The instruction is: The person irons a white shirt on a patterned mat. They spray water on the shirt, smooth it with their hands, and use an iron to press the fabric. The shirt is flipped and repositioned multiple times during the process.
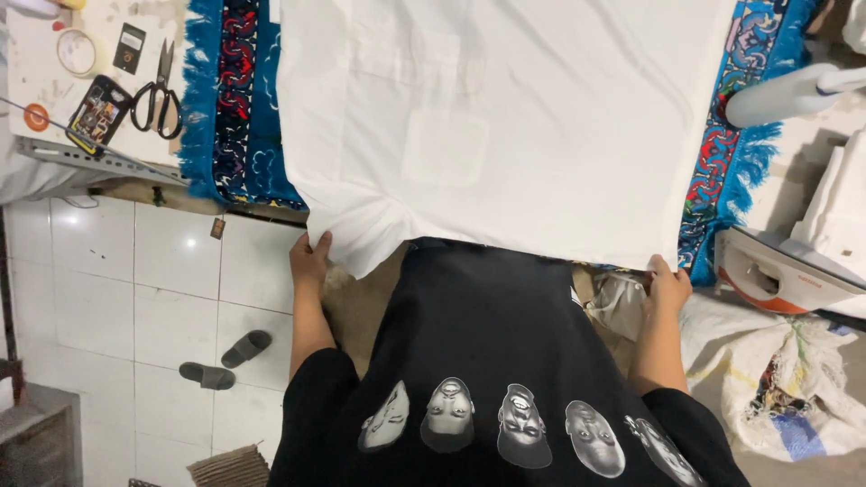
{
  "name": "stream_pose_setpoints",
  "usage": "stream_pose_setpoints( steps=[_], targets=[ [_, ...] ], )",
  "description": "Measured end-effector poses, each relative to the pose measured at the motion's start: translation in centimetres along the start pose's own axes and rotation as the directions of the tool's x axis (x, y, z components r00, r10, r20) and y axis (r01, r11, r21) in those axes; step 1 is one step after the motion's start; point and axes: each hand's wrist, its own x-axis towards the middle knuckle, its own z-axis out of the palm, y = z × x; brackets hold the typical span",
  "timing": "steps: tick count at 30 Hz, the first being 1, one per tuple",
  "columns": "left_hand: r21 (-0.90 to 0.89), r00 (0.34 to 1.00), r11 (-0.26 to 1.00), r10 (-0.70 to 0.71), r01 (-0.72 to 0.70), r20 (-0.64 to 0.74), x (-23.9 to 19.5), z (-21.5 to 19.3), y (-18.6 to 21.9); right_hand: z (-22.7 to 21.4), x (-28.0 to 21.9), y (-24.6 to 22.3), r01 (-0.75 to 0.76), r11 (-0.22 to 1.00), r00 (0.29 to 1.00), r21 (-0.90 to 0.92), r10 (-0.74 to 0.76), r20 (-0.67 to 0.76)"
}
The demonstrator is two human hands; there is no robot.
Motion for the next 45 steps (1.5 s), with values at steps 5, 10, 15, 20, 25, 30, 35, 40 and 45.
stream_pose_setpoints(
  steps=[5, 10, 15, 20, 25, 30, 35, 40, 45],
  targets=[
    [-0.042, 0.998, 0.998, 0.048, -0.050, -0.049, -1.3, 0.7, 3.2, -0.8, 0.8, -1.4, -0.164, 0.977, 0.971, 0.139, 0.135, 0.197],
    [-0.170, 0.994, 0.985, 0.015, -0.034, -0.111, -3.1, 1.6, 6.5, -2.1, -0.6, -4.5, -0.294, 0.935, 0.893, 0.196, 0.195, 0.405],
    [-0.306, 0.988, 0.951, -0.077, 0.032, -0.134, -3.4, 2.1, 7.5, -3.4, 1.0, -3.3, -0.356, 0.906, 0.848, 0.227, 0.212, 0.485],
    [-0.379, 0.993, 0.925, -0.024, -0.022, -0.116, -2.6, 2.5, 7.9, -4.1, -1.0, -5.7, -0.348, 0.916, 0.842, 0.197, 0.214, 0.495],
    [-0.392, 0.994, 0.920, -0.031, -0.012, -0.102, -1.7, 2.4, 8.6, -3.5, -0.3, -4.5, -0.368, 0.906, 0.836, 0.210, 0.224, 0.501],
    [-0.417, 0.994, 0.907, 0.001, -0.047, -0.111, -3.7, 3.2, 13.0, -3.3, 0.1, -4.1, -0.312, 0.929, 0.874, 0.197, 0.199, 0.444],
    [-0.410, 0.995, 0.910, 0.019, -0.056, -0.094, -2.8, 3.6, 14.8, -2.2, 0.3, -5.9, -0.273, 0.939, 0.898, 0.207, 0.172, 0.406],
    [-0.401, 0.994, 0.911, 0.064, -0.094, -0.087, -1.9, 4.1, 15.6, -2.5, 2.3, -3.0, 0.002, 1.000, 0.966, -0.019, 0.003, 0.259],
    [-0.321, 0.994, 0.944, 0.053, -0.081, -0.095, -3.2, 4.0, 16.1, -2.7, -0.4, -3.3, 0.083, 0.972, 0.978, -0.221, -0.037, 0.206]
  ],
)
